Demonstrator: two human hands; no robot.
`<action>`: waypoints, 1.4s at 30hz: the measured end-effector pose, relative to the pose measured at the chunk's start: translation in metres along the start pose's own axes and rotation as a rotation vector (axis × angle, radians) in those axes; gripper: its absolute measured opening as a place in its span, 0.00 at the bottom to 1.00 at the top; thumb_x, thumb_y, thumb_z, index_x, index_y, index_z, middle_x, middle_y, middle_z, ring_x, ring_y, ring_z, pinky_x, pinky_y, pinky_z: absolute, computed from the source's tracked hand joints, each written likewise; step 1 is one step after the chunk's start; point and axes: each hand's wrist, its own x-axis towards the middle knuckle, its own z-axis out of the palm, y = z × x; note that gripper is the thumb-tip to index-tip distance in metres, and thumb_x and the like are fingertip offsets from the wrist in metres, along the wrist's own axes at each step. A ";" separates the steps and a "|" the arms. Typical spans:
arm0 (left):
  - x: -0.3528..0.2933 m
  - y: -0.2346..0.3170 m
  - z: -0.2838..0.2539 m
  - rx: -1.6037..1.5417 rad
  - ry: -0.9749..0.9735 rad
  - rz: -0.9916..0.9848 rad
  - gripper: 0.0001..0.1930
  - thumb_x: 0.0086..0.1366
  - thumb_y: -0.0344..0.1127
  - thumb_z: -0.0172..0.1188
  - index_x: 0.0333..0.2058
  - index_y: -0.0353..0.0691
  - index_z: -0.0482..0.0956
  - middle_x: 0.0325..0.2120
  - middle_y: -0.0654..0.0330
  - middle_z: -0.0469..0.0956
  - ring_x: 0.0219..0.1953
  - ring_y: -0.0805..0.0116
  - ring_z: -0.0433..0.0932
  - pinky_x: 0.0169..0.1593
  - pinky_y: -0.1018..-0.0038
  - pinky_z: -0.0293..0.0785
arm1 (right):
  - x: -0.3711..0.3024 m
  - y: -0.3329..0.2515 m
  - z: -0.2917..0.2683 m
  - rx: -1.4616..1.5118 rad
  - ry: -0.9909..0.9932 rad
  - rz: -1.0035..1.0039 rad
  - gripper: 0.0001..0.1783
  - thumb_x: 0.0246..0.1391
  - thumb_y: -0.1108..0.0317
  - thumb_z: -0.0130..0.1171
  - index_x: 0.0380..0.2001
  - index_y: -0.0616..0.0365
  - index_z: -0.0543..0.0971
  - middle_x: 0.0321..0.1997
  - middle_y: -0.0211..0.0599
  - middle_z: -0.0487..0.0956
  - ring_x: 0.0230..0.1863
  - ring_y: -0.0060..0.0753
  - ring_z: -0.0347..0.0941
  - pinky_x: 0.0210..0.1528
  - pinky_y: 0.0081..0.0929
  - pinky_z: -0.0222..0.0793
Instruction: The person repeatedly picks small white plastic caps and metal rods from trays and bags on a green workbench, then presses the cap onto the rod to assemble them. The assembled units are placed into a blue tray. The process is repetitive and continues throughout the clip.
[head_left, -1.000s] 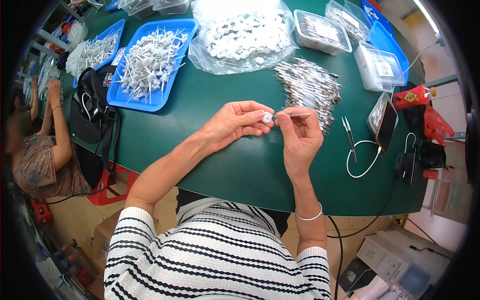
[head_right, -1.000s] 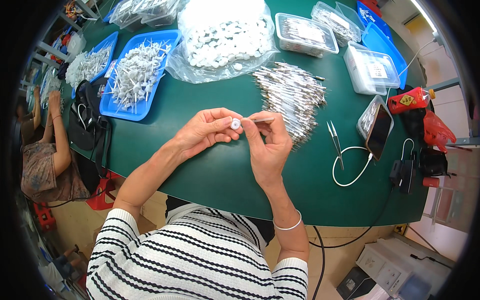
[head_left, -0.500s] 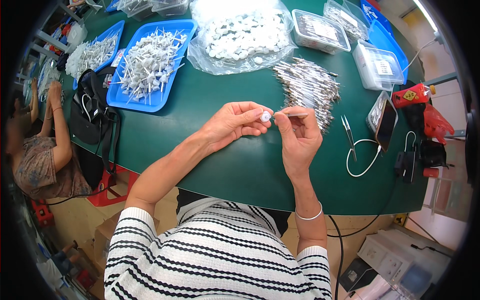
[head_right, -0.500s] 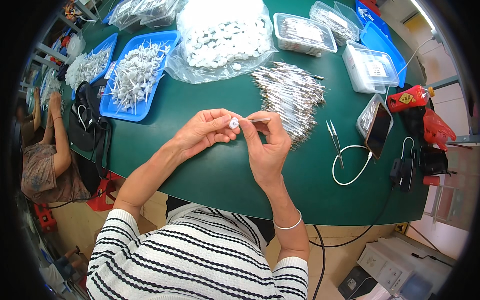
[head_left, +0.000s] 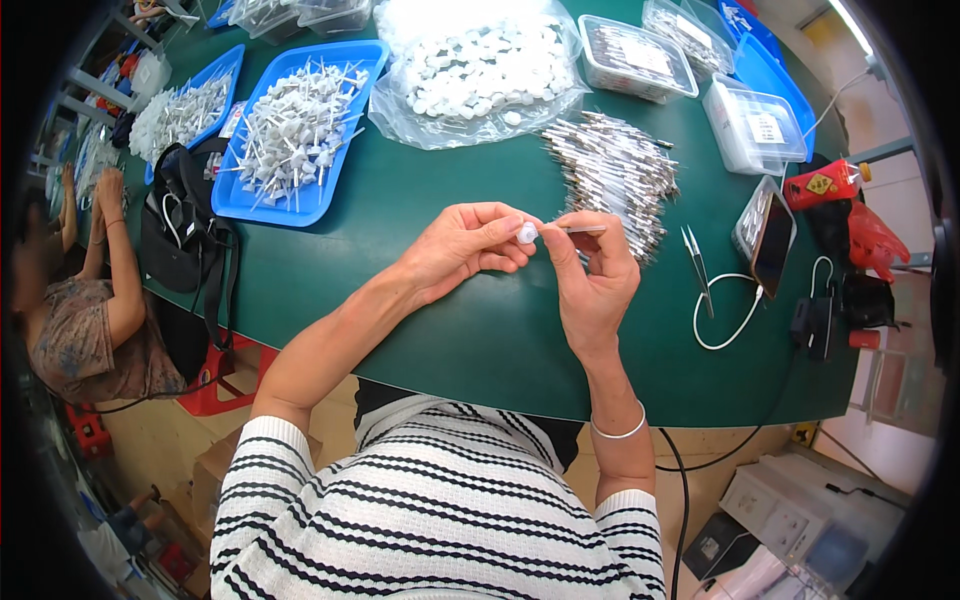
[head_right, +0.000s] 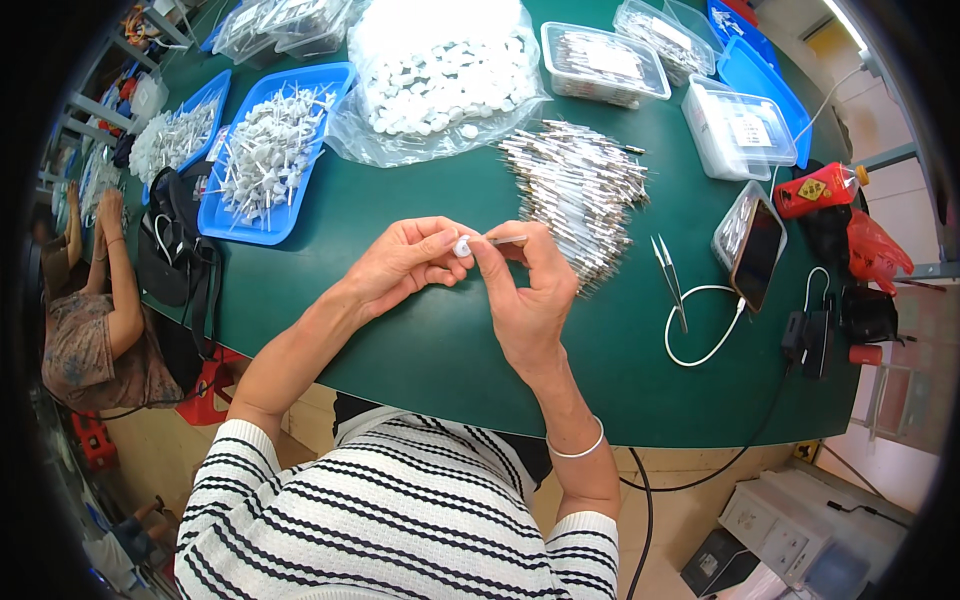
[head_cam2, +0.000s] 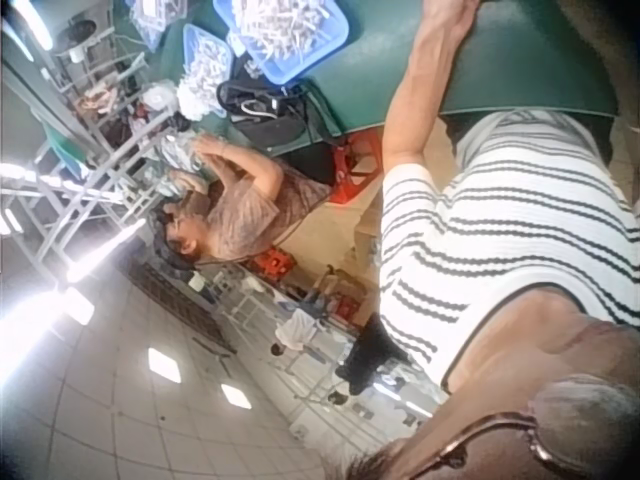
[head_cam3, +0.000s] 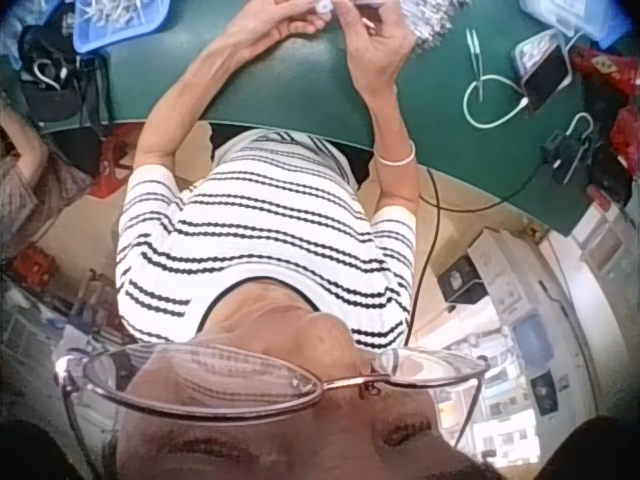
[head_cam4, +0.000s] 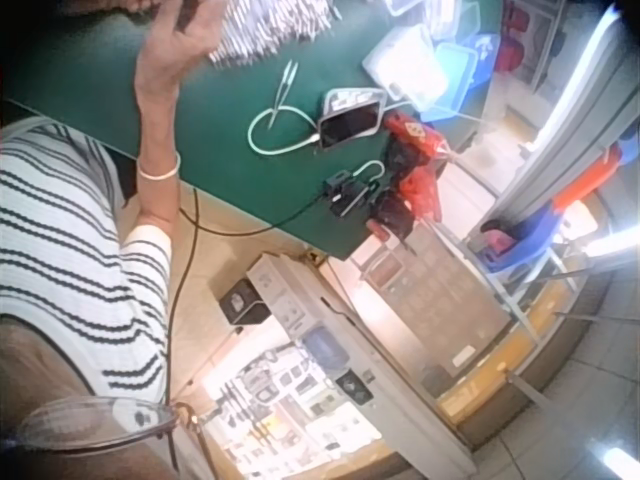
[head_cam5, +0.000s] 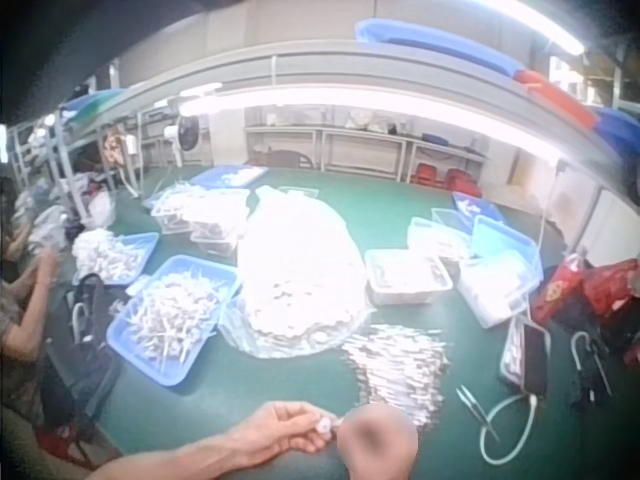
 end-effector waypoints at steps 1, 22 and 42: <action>0.000 0.000 0.000 -0.003 0.001 -0.004 0.15 0.67 0.39 0.53 0.43 0.34 0.77 0.32 0.59 0.79 0.32 0.77 0.77 0.38 0.82 0.76 | 0.000 0.000 0.000 -0.010 0.002 -0.008 0.06 0.50 0.75 0.63 0.28 0.62 0.75 0.26 0.31 0.77 0.27 0.20 0.73 0.33 0.19 0.70; 0.000 0.001 0.003 -0.007 -0.007 0.002 0.14 0.67 0.38 0.53 0.42 0.33 0.77 0.30 0.60 0.78 0.31 0.77 0.78 0.38 0.82 0.76 | 0.002 -0.001 -0.002 -0.195 -0.025 -0.149 0.07 0.47 0.77 0.64 0.28 0.62 0.74 0.27 0.35 0.76 0.25 0.28 0.75 0.27 0.22 0.69; 0.000 0.001 0.004 0.087 0.051 0.059 0.13 0.66 0.38 0.54 0.41 0.34 0.78 0.29 0.62 0.78 0.30 0.78 0.77 0.37 0.83 0.77 | 0.004 0.001 -0.005 -0.172 -0.081 -0.133 0.07 0.47 0.76 0.64 0.29 0.62 0.75 0.26 0.34 0.75 0.24 0.27 0.74 0.26 0.21 0.68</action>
